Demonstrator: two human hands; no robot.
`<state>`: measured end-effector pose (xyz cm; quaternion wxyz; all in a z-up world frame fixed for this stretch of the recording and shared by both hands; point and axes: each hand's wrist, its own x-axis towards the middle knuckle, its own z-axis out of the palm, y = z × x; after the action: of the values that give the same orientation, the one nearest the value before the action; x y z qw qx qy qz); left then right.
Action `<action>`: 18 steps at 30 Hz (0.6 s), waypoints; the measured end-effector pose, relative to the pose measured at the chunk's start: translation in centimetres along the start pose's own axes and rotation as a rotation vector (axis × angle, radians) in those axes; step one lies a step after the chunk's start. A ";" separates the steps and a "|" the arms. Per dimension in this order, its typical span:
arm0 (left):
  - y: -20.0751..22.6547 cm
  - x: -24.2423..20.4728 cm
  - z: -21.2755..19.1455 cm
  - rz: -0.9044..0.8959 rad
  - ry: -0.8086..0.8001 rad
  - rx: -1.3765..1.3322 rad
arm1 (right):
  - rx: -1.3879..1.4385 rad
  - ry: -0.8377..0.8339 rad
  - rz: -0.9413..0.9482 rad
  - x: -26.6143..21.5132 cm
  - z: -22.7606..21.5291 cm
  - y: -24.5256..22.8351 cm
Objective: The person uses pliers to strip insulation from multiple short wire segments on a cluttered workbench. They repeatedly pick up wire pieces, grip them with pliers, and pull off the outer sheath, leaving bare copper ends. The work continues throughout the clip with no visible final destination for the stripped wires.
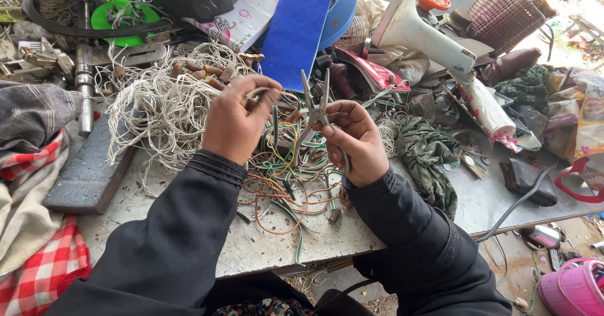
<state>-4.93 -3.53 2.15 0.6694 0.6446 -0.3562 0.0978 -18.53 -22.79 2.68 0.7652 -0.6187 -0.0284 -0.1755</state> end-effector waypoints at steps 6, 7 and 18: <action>-0.6 -0.5 1.5 -0.257 -0.278 -0.449 | 0.019 -0.062 0.065 0.1 0.4 0.4; -0.7 -0.6 1.7 -0.278 -0.281 -0.502 | 0.016 -0.059 0.076 0.1 0.4 0.5; -1.2 -0.7 2.1 -0.315 -0.246 -0.676 | -0.055 -0.243 0.250 0.9 -2.2 1.3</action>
<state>-5.48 -5.43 0.58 0.8031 0.4413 -0.3427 -0.2071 -17.66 -24.86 1.14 0.7549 -0.6547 -0.0385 -0.0036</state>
